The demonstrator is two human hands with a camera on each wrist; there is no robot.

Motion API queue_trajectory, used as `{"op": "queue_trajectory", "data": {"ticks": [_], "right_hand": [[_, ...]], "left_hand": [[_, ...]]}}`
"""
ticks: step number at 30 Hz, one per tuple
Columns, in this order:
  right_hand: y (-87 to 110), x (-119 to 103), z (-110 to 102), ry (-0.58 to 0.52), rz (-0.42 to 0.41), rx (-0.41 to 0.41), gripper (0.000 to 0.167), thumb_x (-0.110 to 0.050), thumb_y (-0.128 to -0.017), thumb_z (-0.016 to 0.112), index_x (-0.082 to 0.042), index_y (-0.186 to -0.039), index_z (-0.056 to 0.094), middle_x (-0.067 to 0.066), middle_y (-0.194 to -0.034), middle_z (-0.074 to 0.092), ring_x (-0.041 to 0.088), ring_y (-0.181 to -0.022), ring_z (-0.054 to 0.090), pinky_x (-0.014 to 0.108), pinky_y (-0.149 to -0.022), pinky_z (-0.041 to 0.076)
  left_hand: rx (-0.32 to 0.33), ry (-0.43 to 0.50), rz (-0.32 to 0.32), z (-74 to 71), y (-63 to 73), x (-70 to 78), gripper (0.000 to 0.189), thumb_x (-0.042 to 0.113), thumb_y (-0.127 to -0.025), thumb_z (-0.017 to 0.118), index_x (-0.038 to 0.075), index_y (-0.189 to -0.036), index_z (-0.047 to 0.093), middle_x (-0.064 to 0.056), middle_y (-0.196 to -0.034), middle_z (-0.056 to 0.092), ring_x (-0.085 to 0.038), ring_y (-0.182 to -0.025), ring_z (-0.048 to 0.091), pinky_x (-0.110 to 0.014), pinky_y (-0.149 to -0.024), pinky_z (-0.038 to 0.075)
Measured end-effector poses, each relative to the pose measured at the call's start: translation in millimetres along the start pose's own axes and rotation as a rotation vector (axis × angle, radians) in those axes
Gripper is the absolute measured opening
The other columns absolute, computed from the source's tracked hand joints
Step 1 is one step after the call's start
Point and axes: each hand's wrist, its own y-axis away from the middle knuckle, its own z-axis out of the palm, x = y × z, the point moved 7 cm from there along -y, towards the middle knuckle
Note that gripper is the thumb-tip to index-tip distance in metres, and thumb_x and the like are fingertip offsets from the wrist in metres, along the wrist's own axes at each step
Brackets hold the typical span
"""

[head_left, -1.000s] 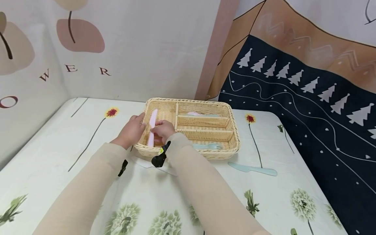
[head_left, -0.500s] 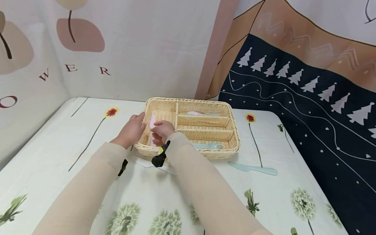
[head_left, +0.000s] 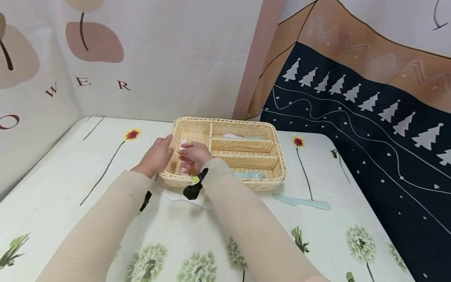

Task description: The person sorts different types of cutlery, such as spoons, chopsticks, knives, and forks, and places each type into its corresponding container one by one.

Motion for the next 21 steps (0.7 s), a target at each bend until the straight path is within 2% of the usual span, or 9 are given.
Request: {"op": "queue_trajectory", "data": {"ticks": [4,8,14,21], "right_hand": [[5.4,-6,-1,-0.002,-0.019,-0.04,0.032,-0.001,-0.09,0.064,-0.003,-0.123,0.062,0.003,-0.088,0.062,0.014,-0.077,0.062,0.03,-0.069,0.058],[11.9,-11,-3,0.002,-0.042,-0.072,0.035,-0.002,-0.091,0.064,-0.003,-0.126,0.061,0.002,-0.088,0.063,0.015,-0.079,0.063,0.026,-0.065,0.057],[22.8,-17,-6,-0.001,-0.093,-0.11,0.025,-0.005,-0.091,0.065,-0.009,-0.116,0.065,0.002,-0.091,0.064,0.016,-0.085,0.065,0.025,-0.063,0.057],[42.1,-23,-9,0.042,-0.181,-0.123,0.029,-0.006,-0.091,0.066,-0.009,-0.12,0.064,0.003,-0.094,0.065,0.016,-0.088,0.064,0.03,-0.07,0.059]], "left_hand": [[-0.01,0.006,-0.006,-0.2,1.4,0.1,0.055,0.017,-0.105,0.032,-0.003,-0.153,0.012,-0.032,-0.143,0.028,-0.046,-0.131,0.037,-0.056,-0.11,0.031],[-0.009,0.004,0.001,-0.3,0.8,0.3,0.056,0.017,-0.105,0.032,-0.003,-0.153,0.011,-0.032,-0.143,0.028,-0.046,-0.132,0.036,-0.057,-0.11,0.03],[-0.012,0.007,-0.006,0.7,-0.6,-0.6,0.056,0.019,-0.106,0.031,-0.002,-0.153,0.011,-0.031,-0.144,0.028,-0.046,-0.133,0.035,-0.057,-0.11,0.029],[-0.016,0.008,0.008,1.3,-0.9,-1.1,0.056,0.018,-0.106,0.031,-0.002,-0.153,0.01,-0.032,-0.144,0.027,-0.046,-0.132,0.035,-0.058,-0.111,0.028]]}}
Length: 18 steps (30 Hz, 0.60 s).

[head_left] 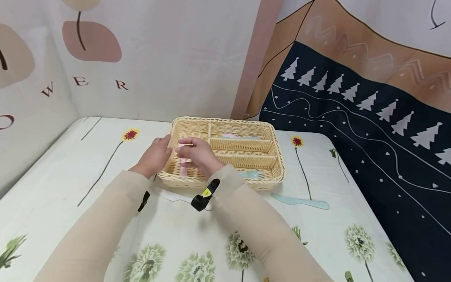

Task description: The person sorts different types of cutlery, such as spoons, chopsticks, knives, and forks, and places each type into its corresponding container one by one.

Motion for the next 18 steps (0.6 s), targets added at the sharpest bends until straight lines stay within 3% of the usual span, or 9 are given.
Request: {"op": "queue_trajectory", "data": {"ticks": [12,18], "right_hand": [[30.4,-6,0,0.167,-0.202,-0.047,0.026,-0.004,-0.089,0.068,-0.007,-0.115,0.066,0.001,-0.089,0.058,0.011,-0.078,0.06,0.028,-0.063,0.059],[39.0,-2,2,0.253,-0.26,-0.078,0.027,-0.002,-0.089,0.067,-0.006,-0.115,0.066,0.003,-0.092,0.064,0.017,-0.082,0.064,0.025,-0.062,0.058]], "left_hand": [[-0.001,-0.008,0.008,-1.3,0.4,0.7,0.056,0.018,-0.105,0.033,-0.003,-0.153,0.011,-0.032,-0.144,0.027,-0.047,-0.133,0.034,-0.058,-0.11,0.028],[-0.002,-0.014,-0.001,-0.1,-0.7,-0.3,0.057,0.019,-0.105,0.032,-0.003,-0.153,0.01,-0.032,-0.144,0.027,-0.046,-0.132,0.035,-0.057,-0.111,0.029]]}}
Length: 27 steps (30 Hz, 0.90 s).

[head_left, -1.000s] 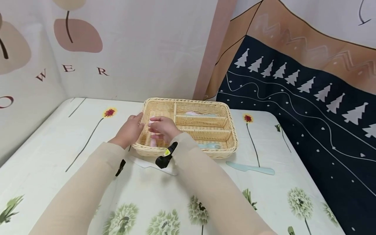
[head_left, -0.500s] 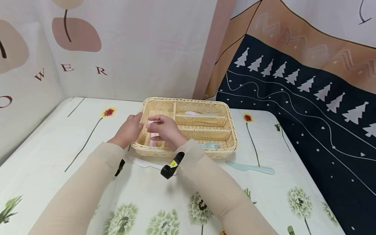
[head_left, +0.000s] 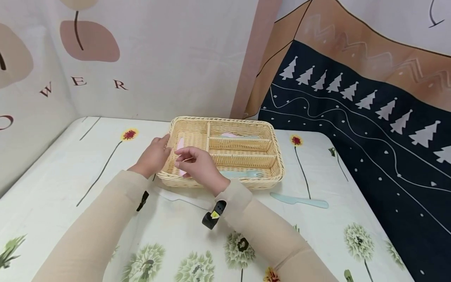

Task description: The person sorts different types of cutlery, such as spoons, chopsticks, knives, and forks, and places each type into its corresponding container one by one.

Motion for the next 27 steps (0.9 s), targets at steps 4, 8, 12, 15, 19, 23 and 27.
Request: {"op": "queue_trajectory", "data": {"ticks": [4,8,12,15,19,23,27], "right_hand": [[6.9,2,4,0.009,-0.019,-0.048,0.028,-0.002,-0.089,0.066,-0.005,-0.117,0.066,0.005,-0.095,0.066,0.02,-0.084,0.066,0.027,-0.066,0.058],[13.7,3,7,0.054,-0.065,-0.087,0.028,-0.004,-0.089,0.068,-0.004,-0.117,0.067,0.006,-0.098,0.067,0.01,-0.081,0.064,0.026,-0.066,0.057],[21.6,1,11,0.138,-0.151,-0.125,0.029,-0.003,-0.089,0.068,0.0,-0.118,0.066,0.011,-0.101,0.068,0.007,-0.084,0.063,0.019,-0.067,0.054],[27.4,0,14,0.198,-0.198,-0.155,0.031,-0.001,-0.088,0.067,0.001,-0.119,0.066,0.013,-0.103,0.067,0.011,-0.089,0.064,0.016,-0.074,0.053],[32.7,2,17,0.255,-0.216,-0.18,0.031,0.0,-0.088,0.067,-0.001,-0.119,0.066,0.013,-0.105,0.067,0.013,-0.093,0.065,0.014,-0.079,0.052],[35.8,5,18,0.295,-0.214,-0.189,0.03,-0.002,-0.088,0.069,-0.002,-0.117,0.067,0.011,-0.107,0.068,0.011,-0.093,0.065,0.014,-0.079,0.051],[39.0,5,18,0.367,-0.242,-0.223,0.03,-0.005,-0.089,0.069,-0.003,-0.118,0.067,0.007,-0.111,0.068,0.009,-0.095,0.064,0.014,-0.082,0.05]], "left_hand": [[0.006,-0.003,0.003,0.4,0.2,-1.1,0.056,0.018,-0.105,0.032,-0.003,-0.153,0.011,-0.032,-0.143,0.028,-0.046,-0.131,0.037,-0.057,-0.11,0.03],[0.012,-0.003,0.003,0.2,0.3,-2.3,0.056,0.018,-0.105,0.033,-0.003,-0.153,0.011,-0.032,-0.142,0.029,-0.045,-0.129,0.038,-0.056,-0.11,0.031],[0.009,0.004,-0.004,0.2,1.1,-2.1,0.057,0.018,-0.105,0.033,-0.002,-0.153,0.01,-0.032,-0.142,0.028,-0.045,-0.129,0.039,-0.056,-0.109,0.032],[0.008,0.007,-0.004,0.2,1.7,-0.9,0.056,0.018,-0.105,0.033,-0.002,-0.153,0.01,-0.031,-0.143,0.028,-0.044,-0.129,0.039,-0.055,-0.11,0.031],[0.011,0.006,-0.002,0.0,2.2,0.7,0.056,0.018,-0.105,0.032,-0.002,-0.153,0.01,-0.031,-0.143,0.028,-0.044,-0.128,0.039,-0.055,-0.11,0.031],[0.014,0.005,-0.001,-0.5,2.4,1.3,0.056,0.018,-0.105,0.032,-0.002,-0.153,0.01,-0.031,-0.143,0.028,-0.044,-0.128,0.039,-0.055,-0.11,0.031],[0.012,0.014,-0.007,-0.4,2.4,1.2,0.056,0.018,-0.105,0.031,-0.001,-0.153,0.009,-0.031,-0.144,0.028,-0.042,-0.127,0.04,-0.054,-0.11,0.032]]}}
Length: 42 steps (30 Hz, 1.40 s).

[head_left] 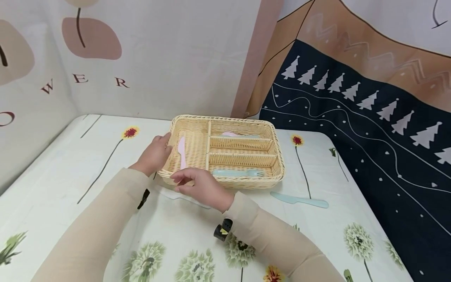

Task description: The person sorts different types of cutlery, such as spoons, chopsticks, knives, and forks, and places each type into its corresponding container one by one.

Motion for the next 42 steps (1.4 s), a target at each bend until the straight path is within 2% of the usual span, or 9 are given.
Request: {"op": "queue_trajectory", "data": {"ticks": [11,19,23,30,42], "right_hand": [[6.2,4,9,0.171,-0.081,-0.088,0.031,-0.005,-0.089,0.068,-0.003,-0.12,0.066,0.008,-0.116,0.069,0.01,-0.099,0.064,0.017,-0.086,0.05],[11.0,7,16,0.362,-0.131,-0.134,0.034,-0.009,-0.09,0.069,-0.008,-0.123,0.066,0.002,-0.119,0.067,0.011,-0.103,0.063,0.01,-0.09,0.044],[12.0,7,19,0.474,-0.157,-0.149,0.034,-0.011,-0.09,0.068,-0.009,-0.124,0.066,0.001,-0.12,0.067,0.011,-0.109,0.062,0.013,-0.094,0.043],[11.9,13,24,0.634,-0.143,-0.163,0.035,-0.013,-0.092,0.066,-0.012,-0.127,0.063,0.001,-0.123,0.065,0.013,-0.114,0.06,0.021,-0.097,0.046],[10.6,19,29,0.757,-0.1,-0.155,0.038,-0.014,-0.091,0.068,-0.013,-0.128,0.062,0.0,-0.124,0.064,0.013,-0.115,0.059,0.021,-0.098,0.045]], "left_hand": [[-0.006,-0.002,-0.013,1.1,-1.2,-1.4,0.056,0.019,-0.106,0.03,0.0,-0.154,0.008,-0.029,-0.144,0.027,-0.041,-0.128,0.04,-0.053,-0.111,0.032],[-0.007,-0.007,-0.022,1.7,-1.7,-2.4,0.056,0.019,-0.106,0.03,0.001,-0.154,0.007,-0.029,-0.145,0.027,-0.042,-0.129,0.039,-0.053,-0.11,0.032],[-0.007,0.0,-0.025,1.7,-1.5,-2.3,0.056,0.019,-0.106,0.03,0.0,-0.154,0.007,-0.029,-0.145,0.026,-0.041,-0.128,0.04,-0.054,-0.11,0.032],[-0.005,0.004,-0.024,1.9,-2.0,-2.0,0.056,0.019,-0.106,0.03,0.0,-0.154,0.007,-0.029,-0.146,0.026,-0.041,-0.13,0.039,-0.054,-0.111,0.032],[-0.002,-0.013,-0.02,1.7,-2.1,-2.1,0.056,0.018,-0.106,0.029,-0.001,-0.154,0.008,-0.029,-0.146,0.026,-0.042,-0.132,0.037,-0.053,-0.111,0.03]]}}
